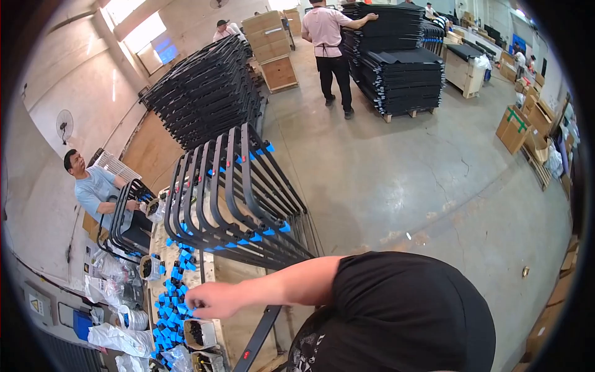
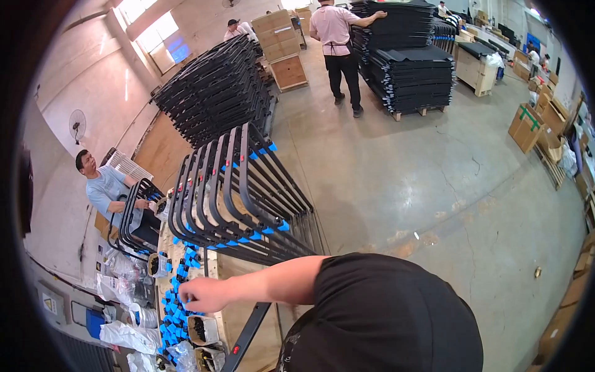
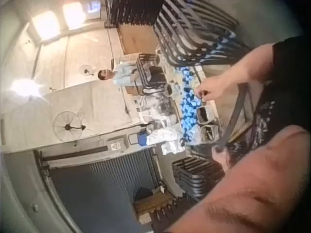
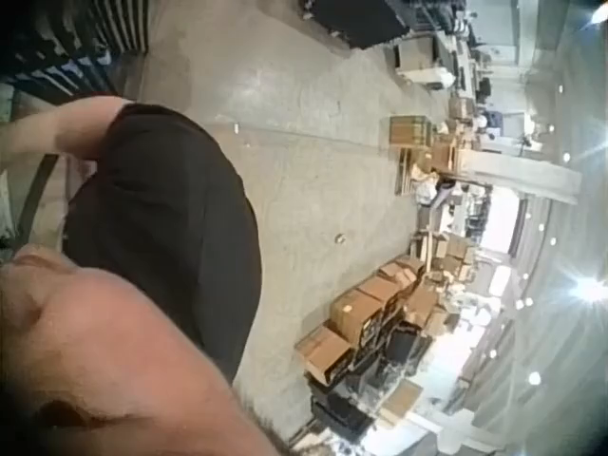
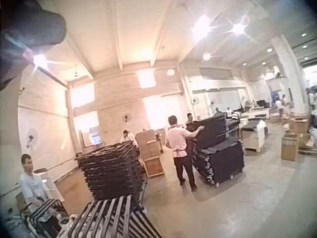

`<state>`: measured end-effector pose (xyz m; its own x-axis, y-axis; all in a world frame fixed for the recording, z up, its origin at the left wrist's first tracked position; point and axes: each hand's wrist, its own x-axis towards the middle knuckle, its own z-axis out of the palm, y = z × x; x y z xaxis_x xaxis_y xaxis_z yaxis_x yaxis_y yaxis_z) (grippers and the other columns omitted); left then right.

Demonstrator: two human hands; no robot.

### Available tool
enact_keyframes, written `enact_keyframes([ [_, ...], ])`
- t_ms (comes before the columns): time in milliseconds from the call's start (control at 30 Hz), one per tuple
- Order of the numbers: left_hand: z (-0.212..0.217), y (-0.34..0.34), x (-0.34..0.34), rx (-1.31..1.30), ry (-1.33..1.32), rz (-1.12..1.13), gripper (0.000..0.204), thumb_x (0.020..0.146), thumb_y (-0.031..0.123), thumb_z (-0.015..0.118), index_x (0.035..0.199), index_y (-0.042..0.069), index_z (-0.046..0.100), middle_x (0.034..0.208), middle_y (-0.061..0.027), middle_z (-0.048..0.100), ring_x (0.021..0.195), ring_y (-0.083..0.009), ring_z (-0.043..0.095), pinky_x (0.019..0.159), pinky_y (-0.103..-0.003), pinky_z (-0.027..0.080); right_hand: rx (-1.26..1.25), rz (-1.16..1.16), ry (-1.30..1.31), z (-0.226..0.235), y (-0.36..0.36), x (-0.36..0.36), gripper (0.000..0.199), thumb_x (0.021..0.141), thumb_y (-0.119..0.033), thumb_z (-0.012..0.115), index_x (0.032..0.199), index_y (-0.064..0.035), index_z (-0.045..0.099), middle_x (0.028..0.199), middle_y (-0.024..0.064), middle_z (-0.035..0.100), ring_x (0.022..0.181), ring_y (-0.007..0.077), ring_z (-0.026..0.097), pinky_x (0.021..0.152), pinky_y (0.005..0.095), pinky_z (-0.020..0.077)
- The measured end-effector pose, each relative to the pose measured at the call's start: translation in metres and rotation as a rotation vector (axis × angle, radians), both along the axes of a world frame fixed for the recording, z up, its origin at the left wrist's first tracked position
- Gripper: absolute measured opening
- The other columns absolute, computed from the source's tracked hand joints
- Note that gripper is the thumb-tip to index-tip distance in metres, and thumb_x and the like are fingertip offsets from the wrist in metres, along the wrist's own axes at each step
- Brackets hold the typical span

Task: Assemble metal frames by attaching blue plastic caps and securing components with screws.

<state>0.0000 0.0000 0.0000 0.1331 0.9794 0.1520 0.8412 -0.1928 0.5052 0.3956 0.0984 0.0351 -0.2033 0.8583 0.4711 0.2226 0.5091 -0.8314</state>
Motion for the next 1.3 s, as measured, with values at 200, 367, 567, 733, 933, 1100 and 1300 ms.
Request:
enact_keyframes([
  [200, 0.015, -0.048, 0.086, -0.107, -0.004, 0.093, 0.027, 0.074, 0.01, 0.072, 0.099, 0.0, 0.067, 0.082, -0.0128, 0.065, 0.076, -0.0235, 0.058, 0.074, -0.041, 0.05, -0.293, -0.072, -0.369, -0.092, -0.104, 0.214, 0.036, 0.093, -0.039, 0.068, 0.099, -0.0035, 0.067, 0.098, 0.0127, 0.069, 0.089, 0.0289, 0.069, 0.078, 0.041, 0.0537],
  [367, 0.029, -0.03, 0.125, -0.05, 0.132, -0.023, 0.03, 0.075, 0.018, 0.074, 0.099, 0.0, 0.068, 0.087, -0.0167, 0.07, 0.077, -0.0278, 0.065, 0.074, -0.043, 0.053, -0.533, -0.437, 0.585, -0.177, -0.197, 0.221, 0.029, 0.103, -0.032, 0.059, 0.101, -0.0047, 0.069, 0.093, -0.0003, 0.063, 0.093, 0.0092, 0.055, 0.088, 0.0284, 0.0463],
  [567, 0.072, -0.005, 0.191, -0.303, 0.001, 0.007, 0.035, 0.077, 0.024, 0.074, 0.099, -0.002, 0.067, 0.086, -0.0196, 0.07, 0.075, -0.0315, 0.065, 0.073, -0.044, 0.052, -0.385, -0.608, 0.796, -0.194, -0.154, 0.22, 0.038, 0.106, -0.033, 0.052, 0.094, 0.0, 0.069, 0.083, -0.0003, 0.064, 0.083, 0.0115, 0.055, 0.084, 0.0305, 0.0479],
  [733, 0.015, 0.054, 0.167, 0.145, -0.081, -0.227, 0.018, 0.077, 0.004, 0.075, 0.083, 0.006, 0.059, 0.069, -0.0067, 0.06, 0.065, -0.0189, 0.059, 0.061, -0.035, 0.047, -0.361, -0.841, 0.514, -0.128, -0.147, 0.246, 0.044, 0.102, -0.035, 0.054, 0.074, -0.0034, 0.064, 0.067, -0.0005, 0.054, 0.065, 0.011, 0.046, 0.061, 0.0312, 0.0411],
  [933, 0.019, 0.089, 0.243, -0.025, -0.473, -0.137, 0.029, 0.071, -0.002, 0.079, 0.073, 0.007, 0.051, 0.065, 0.003, 0.052, 0.064, -0.0065, 0.048, 0.058, -0.025, 0.039, -0.305, -0.907, 0.542, -0.056, -0.089, 0.317, 0.042, 0.102, -0.034, 0.054, 0.071, -0.0066, 0.059, 0.063, -0.0027, 0.048, 0.062, 0.009, 0.042, 0.057, 0.0317, 0.0357],
  [1100, -0.011, 0.085, 0.33, -0.023, -0.589, -0.014, 0.029, 0.073, -0.001, 0.077, 0.074, 0.007, 0.049, 0.067, 0.0049, 0.048, 0.066, -0.0067, 0.044, 0.058, -0.025, 0.037, -0.279, -0.842, 0.499, -0.043, -0.029, 0.41, 0.044, 0.102, -0.036, 0.056, 0.068, -0.0084, 0.057, 0.059, -0.003, 0.046, 0.055, 0.0088, 0.042, 0.051, 0.0293, 0.0322],
  [1300, -0.053, 0.102, 0.464, -0.093, -0.66, 0.113, 0.029, 0.077, -0.001, 0.078, 0.076, 0.007, 0.05, 0.071, 0.0048, 0.05, 0.066, -0.006, 0.045, 0.06, -0.024, 0.038, -0.379, -0.603, 0.51, -0.056, 0.084, 0.547, 0.04, 0.099, -0.036, 0.06, 0.07, -0.0079, 0.059, 0.062, -0.0031, 0.048, 0.053, 0.0071, 0.038, 0.05, 0.0264, 0.0286],
])
